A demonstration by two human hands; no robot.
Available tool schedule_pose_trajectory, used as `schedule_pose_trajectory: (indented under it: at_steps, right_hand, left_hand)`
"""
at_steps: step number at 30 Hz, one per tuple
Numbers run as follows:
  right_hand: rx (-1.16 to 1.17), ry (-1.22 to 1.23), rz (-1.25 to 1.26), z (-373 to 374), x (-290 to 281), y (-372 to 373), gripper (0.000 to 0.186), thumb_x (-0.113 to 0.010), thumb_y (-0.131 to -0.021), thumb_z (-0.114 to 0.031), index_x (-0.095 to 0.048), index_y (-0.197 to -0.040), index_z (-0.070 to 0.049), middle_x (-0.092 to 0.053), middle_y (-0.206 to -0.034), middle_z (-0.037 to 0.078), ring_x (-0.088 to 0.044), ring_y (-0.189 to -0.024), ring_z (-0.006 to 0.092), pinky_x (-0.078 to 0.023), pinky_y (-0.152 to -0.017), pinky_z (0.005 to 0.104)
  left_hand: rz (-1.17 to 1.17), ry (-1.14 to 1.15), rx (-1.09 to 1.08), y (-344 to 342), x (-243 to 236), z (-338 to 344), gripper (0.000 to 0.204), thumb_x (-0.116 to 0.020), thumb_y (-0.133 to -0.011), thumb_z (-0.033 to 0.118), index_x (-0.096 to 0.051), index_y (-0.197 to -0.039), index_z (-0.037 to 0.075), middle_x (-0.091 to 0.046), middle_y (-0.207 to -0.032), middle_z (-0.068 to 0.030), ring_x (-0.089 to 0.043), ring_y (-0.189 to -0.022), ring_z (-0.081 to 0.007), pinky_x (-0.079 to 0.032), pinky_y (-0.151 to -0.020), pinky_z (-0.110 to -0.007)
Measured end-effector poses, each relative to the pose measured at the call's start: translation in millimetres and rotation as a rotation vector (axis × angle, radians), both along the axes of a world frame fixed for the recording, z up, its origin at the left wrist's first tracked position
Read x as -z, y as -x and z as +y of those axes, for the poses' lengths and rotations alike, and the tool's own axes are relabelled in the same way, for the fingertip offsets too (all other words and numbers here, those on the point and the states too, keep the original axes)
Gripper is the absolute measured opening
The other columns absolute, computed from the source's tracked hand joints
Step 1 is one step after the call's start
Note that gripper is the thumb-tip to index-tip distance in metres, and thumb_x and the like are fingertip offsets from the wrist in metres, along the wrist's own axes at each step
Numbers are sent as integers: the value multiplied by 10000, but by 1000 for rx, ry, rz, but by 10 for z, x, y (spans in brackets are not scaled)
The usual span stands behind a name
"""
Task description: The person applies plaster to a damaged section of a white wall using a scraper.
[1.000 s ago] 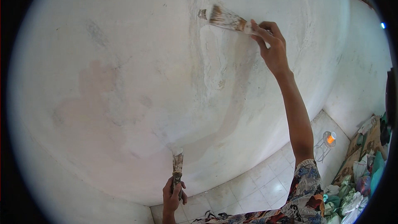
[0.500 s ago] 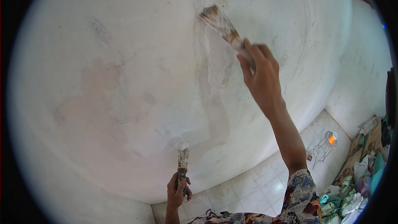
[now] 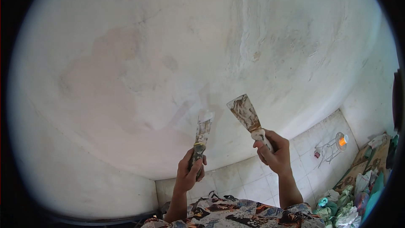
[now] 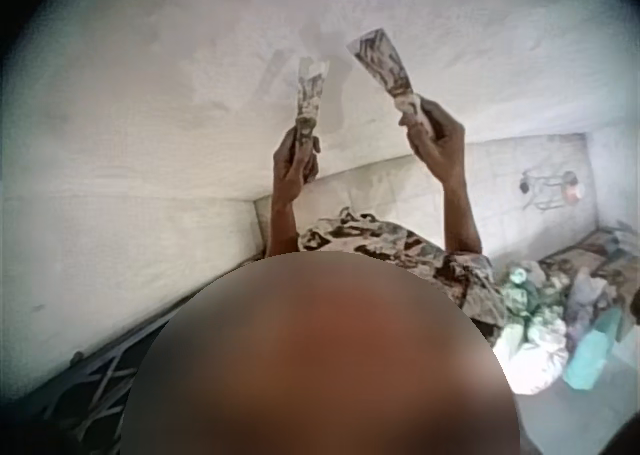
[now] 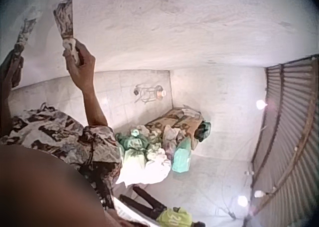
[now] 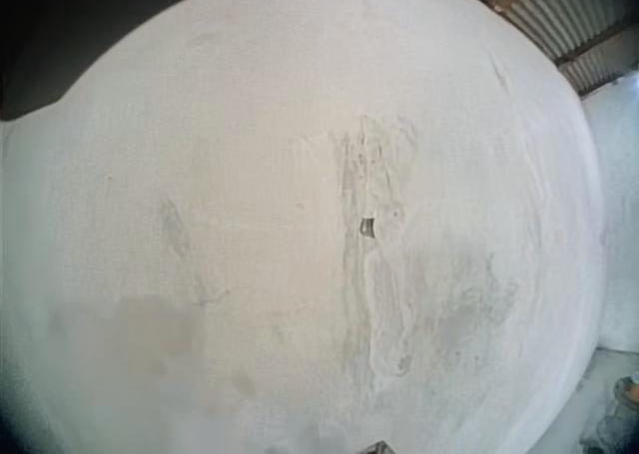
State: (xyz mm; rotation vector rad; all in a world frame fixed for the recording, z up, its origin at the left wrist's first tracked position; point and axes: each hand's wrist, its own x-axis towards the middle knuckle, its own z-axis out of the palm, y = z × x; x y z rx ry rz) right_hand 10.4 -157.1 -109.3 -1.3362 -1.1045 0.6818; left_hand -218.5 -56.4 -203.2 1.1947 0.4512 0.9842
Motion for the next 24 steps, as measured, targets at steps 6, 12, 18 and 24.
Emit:
schedule_pose_trajectory:
  at_steps: [6, 12, 18, 24]
  right_hand:
    - [-35, 74, -85, 42, 299, 202, 186, -642, -913, -101, -650, -1046, 29, -569, -679, 11, -490, -526, 41, -380, -480, 211]
    - [4, -14, -264, 121, 400, 239, 160, -608, -924, -70, -639, -996, 70, -571, -662, 21, -476, -488, 39, -354, -426, 200]
    - [22, -44, -413, 164, 380, 234, 158, -619, -909, -49, -637, -1021, 61, -567, -667, 35, -487, -491, 43, -376, -441, 212]
    - [-48, -12, -279, 176, 524, 243, 160, -591, -933, -68, -625, -1015, 66, -560, -671, 7, -470, -480, 38, -354, -420, 206]
  left_hand:
    - [2, -15, 46, 99, 76, 40, 313, -473, -975, 138, -441, -1217, -58, -548, -846, -90, -448, -434, -62, -309, -362, -208]
    - [55, -62, 48, 102, 79, 51, 322, -479, -974, 138, -445, -1222, -64, -548, -841, -80, -442, -447, -56, -317, -376, -205]
    - [145, -76, -23, 66, 19, 15, 386, -511, -950, 61, -436, -1298, -88, -574, -808, -53, -446, -466, -44, -338, -403, -209]
    - [397, -208, -131, 46, -14, -5, 415, -581, -924, 100, -474, -1270, -103, -607, -821, -115, -551, -558, -123, -462, -524, -273]
